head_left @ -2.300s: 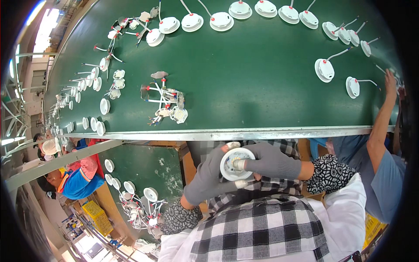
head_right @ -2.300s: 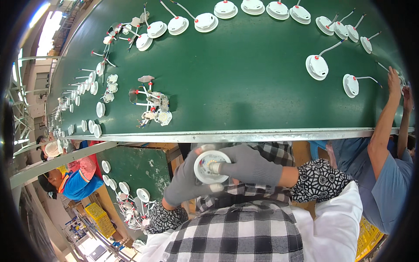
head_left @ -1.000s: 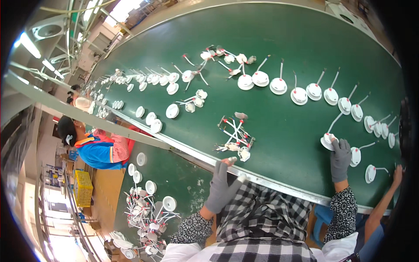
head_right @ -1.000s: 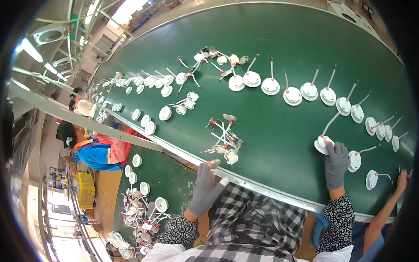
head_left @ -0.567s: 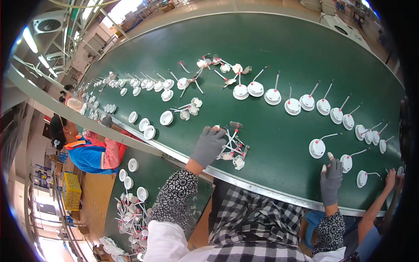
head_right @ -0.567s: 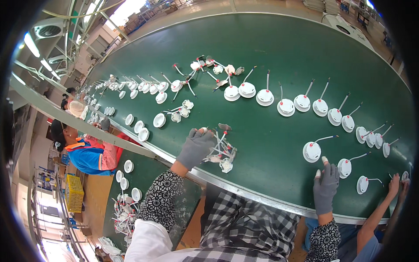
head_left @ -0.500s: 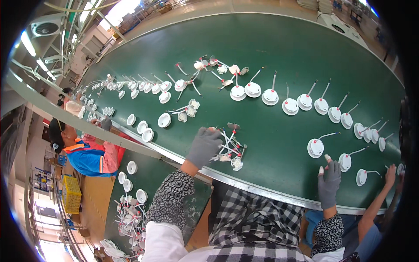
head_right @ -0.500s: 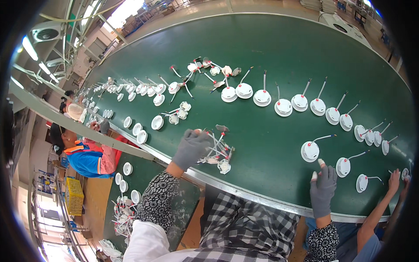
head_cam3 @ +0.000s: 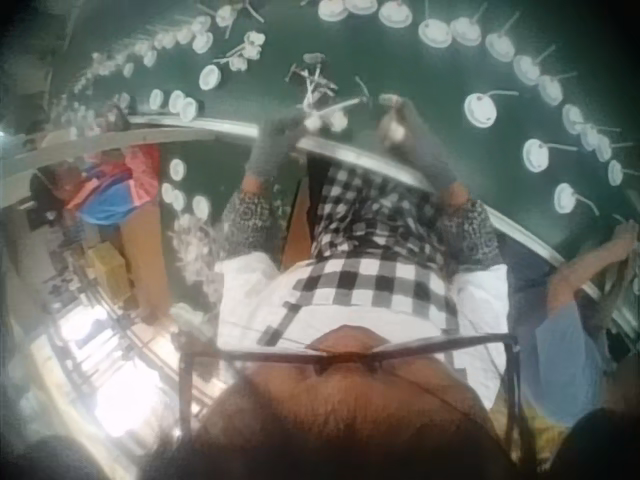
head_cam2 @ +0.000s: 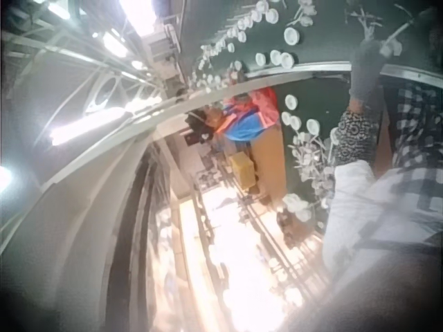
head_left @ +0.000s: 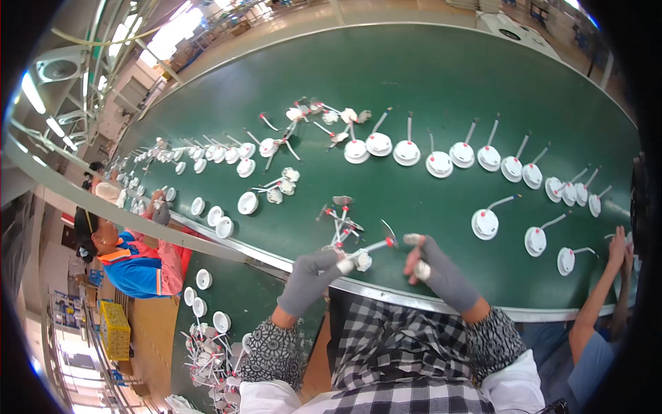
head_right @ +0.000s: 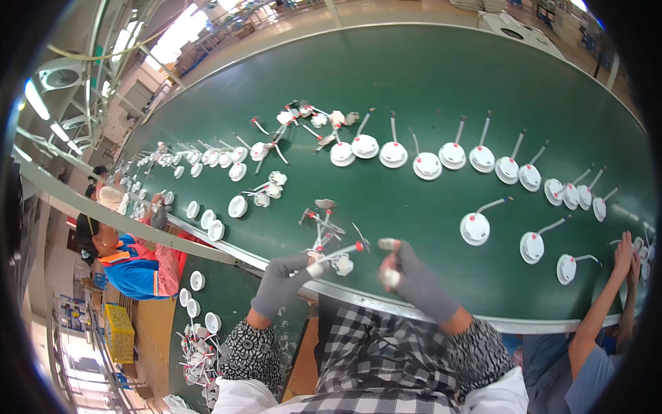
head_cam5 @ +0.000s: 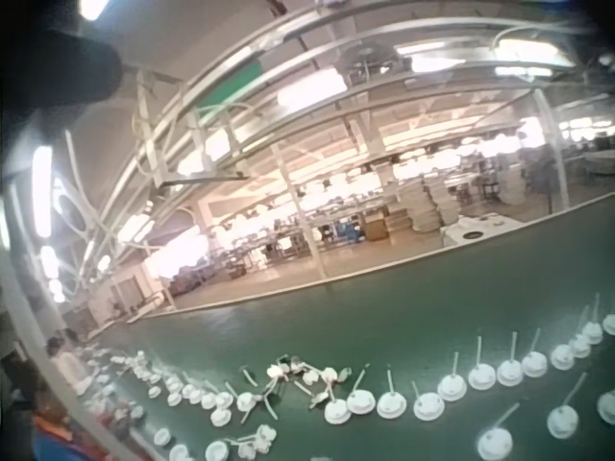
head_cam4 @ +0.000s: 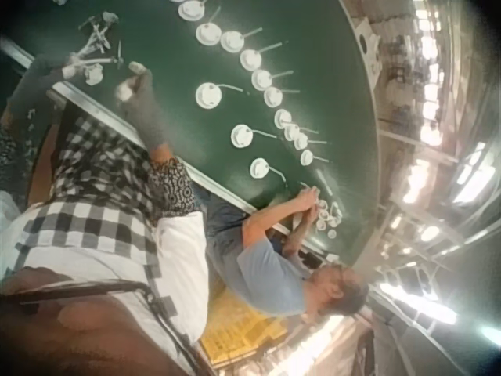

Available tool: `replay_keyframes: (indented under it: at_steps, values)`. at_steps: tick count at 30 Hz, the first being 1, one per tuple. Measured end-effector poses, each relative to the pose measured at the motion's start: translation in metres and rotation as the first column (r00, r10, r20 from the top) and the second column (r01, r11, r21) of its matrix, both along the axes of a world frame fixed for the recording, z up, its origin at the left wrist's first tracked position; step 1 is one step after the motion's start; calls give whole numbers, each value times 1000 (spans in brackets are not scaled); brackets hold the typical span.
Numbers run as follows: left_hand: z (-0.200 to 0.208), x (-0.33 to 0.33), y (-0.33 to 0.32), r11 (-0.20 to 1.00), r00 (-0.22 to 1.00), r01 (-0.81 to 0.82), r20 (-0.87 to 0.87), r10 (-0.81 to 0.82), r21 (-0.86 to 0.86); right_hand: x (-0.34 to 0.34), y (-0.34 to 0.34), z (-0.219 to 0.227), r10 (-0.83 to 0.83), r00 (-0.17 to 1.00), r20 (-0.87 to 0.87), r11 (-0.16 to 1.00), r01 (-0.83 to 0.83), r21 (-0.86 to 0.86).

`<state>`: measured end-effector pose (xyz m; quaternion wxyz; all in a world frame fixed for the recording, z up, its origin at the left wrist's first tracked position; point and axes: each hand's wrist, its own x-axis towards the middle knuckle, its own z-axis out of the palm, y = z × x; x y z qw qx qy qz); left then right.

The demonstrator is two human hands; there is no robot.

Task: The person assembles LED lights at a conveyor belt workstation by threading wires through circular plastic casings, pressing the circuit boards into the casings by hand, and placing the assembled units onto the conveyor.

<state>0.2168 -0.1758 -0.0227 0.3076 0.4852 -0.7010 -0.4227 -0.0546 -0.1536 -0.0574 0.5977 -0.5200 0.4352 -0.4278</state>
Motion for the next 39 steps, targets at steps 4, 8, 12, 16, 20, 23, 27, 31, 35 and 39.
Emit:
replay_keyframes:
  at_steps: [4, 8, 12, 16, 20, 23, 27, 31, 35, 39]
  values:
    - [23, -35, 34, 856, 985, 95, -174, -6, 508, -2, -2, 10, 118, 831, 544, 948, -258, 188]
    - [-19, -41, 59, 949, 996, -8, -81, 35, 316, -19, 6, 18, 247, 933, 261, 952, -285, 116]
    - [-15, -43, 65, 994, 900, 79, 434, -41, -71, -30, 22, 19, -43, 938, 344, 952, -66, 300]
    - [-8, -35, 70, 902, 751, 337, 655, -85, -270, -40, 30, 26, -99, 939, 329, 941, -19, 337]
    - [-4, -24, 74, 737, 770, 522, 610, -188, -430, -52, 30, 40, -18, 992, 121, 961, -16, 275]
    - [11, -14, 59, 737, 827, 541, 415, -379, -405, -72, 34, 4, -203, 967, 151, 979, 202, 18]
    - [16, 62, -25, 963, 901, -267, -360, 241, -24, -143, 12, -14, -527, 786, 323, 846, 523, 105]
    - [-46, 215, -154, 565, 564, -476, 259, 784, -674, -88, 11, 4, -424, 833, 356, 903, 359, 234]
    - [-84, 250, -204, 735, 283, -586, 764, 580, -341, -68, 27, 7, -413, 803, 430, 908, 328, 261]
    - [-102, 258, -179, 531, 494, -847, 417, 763, 31, -44, 22, 6, -440, 849, 295, 886, 356, 296]
